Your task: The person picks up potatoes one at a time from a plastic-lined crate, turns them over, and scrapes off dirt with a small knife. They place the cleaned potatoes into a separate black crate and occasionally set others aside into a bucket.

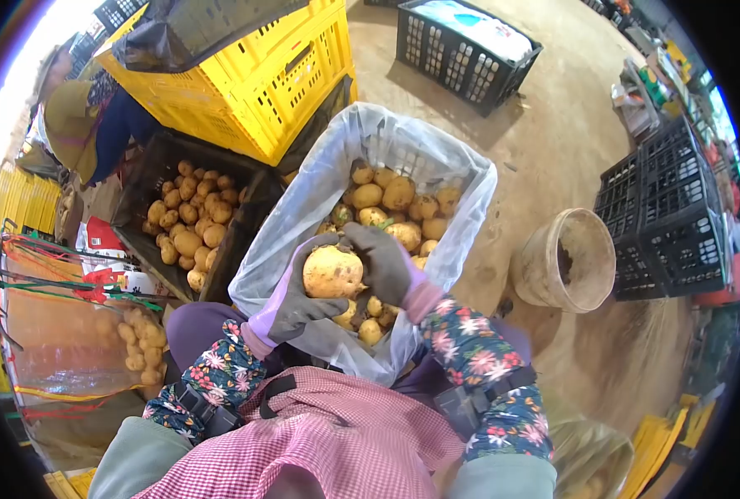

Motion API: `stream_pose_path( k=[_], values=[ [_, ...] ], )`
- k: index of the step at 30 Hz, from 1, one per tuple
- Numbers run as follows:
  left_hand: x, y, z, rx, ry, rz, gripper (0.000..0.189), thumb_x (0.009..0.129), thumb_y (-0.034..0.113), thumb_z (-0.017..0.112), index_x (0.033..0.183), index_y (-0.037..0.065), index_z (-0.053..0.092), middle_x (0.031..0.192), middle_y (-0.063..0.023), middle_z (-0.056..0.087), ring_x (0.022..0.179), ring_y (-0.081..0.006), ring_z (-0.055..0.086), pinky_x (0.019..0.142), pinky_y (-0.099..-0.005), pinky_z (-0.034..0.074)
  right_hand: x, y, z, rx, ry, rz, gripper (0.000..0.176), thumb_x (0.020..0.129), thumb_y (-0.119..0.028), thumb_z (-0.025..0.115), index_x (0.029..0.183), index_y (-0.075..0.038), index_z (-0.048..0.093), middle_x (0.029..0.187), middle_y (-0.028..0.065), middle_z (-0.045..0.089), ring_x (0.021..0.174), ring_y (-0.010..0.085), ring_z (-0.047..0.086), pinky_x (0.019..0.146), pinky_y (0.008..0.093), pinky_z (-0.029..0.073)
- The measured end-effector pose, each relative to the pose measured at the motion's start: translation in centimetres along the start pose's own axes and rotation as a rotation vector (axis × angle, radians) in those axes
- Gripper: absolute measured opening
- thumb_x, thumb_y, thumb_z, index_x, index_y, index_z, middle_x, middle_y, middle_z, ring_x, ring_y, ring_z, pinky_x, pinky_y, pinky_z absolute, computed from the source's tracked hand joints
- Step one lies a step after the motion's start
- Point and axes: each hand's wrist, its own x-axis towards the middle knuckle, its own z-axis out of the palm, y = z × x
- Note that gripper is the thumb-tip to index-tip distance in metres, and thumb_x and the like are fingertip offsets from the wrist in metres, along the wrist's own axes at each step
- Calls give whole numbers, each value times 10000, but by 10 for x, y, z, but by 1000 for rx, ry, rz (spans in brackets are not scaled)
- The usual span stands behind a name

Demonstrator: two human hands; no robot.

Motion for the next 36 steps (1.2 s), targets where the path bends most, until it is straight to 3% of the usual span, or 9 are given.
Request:
stream_pose_path(
  k=[1, 4, 7, 11, 17, 23, 26, 29, 36],
  values=[
    [2, 5, 3, -428, -49, -130, 880, 671, -14, 784, 1403, 118, 314, 1298, -78, 447, 1180, -180, 480, 988, -331, 427, -1, -20, -17, 469, -23, 508, 203, 944, -221, 507, 999, -48, 597, 774, 17, 535, 668, 77, 494, 571, 211, 403],
    [3, 11, 3, -498, 18, -228, 798, 755, 21, 727, 1412, 186, 306, 1286, -59, 452, 1153, -178, 498, 964, -338, 451, -8, -76, -100, 322, 522, -32, 213, 959, -232, 478, 837, -90, 581, 718, -31, 448, 527, 80, 369, 519, 205, 358],
    [4, 2, -5, -706, 60, -264, 689, 814, 92, 677, 1399, 163, 320, 1283, -61, 446, 1171, -201, 489, 987, -350, 430, -47, -84, -239, -558, 876, -284, 297, 964, -282, 500, 1079, -29, 603, 901, 59, 558, 704, 147, 568, 656, 282, 485],
    [6, -4, -7, -309, 105, -63, 753, 696, 59, 801, 1338, 92, 410, 1311, -100, 428, 1206, -218, 467, 997, -342, 421, -133, 78, -410, -1965, 945, 618, 593, 853, -356, 614, 1322, -40, 437, 1218, 178, 553, 1073, 307, 566, 939, 418, 469],
    [11, -19, -6, 151, 107, 324, 739, 605, 106, 866, 1256, 50, 520, 1394, -141, 362, 1309, -265, 364, 1090, -381, 325, -56, -34, -129, 79, 167, 281, 561, 861, -9, 572, 1390, -46, 391, 1325, 161, 488, 1173, 228, 514, 990, 308, 420],
    [-11, 12, -7, 719, 230, 422, 902, 654, 3, 780, 1424, 105, 320, 1458, -165, 308, 1319, -279, 375, 1057, -367, 353, -43, -61, 27, -272, -117, 11, 661, 832, -331, 694, 1362, -62, 407, 1269, 187, 505, 1108, 260, 565, 900, 347, 471],
    [-31, 20, -21, -1034, -70, -164, 759, 805, 63, 613, 1471, 128, 255, 1460, -109, 340, 1297, -264, 415, 1027, -337, 382, -38, -50, 36, -409, -128, -169, 694, 805, -345, 713, 1364, -70, 406, 1295, 211, 487, 1115, 301, 569, 907, 351, 471],
    [-37, -17, -19, -253, 22, 140, 473, 1025, 347, 341, 1429, 105, 301, 1342, -45, 453, 1203, -191, 502, 951, -334, 473, -39, -45, 48, -594, -138, -301, 628, 808, -263, 714, 1335, -52, 445, 1279, 227, 505, 1103, 357, 569, 903, 368, 476],
    [-26, -15, -15, -768, 161, -173, 512, 988, 410, 424, 1401, 117, 354, 1295, -60, 513, 1171, -195, 536, 906, -363, 505, -22, -31, 39, 65, -45, 109, 306, 965, -151, 529, 1220, 14, 563, 1152, 50, 603, 1023, 96, 530, 912, 236, 426]
  ],
)
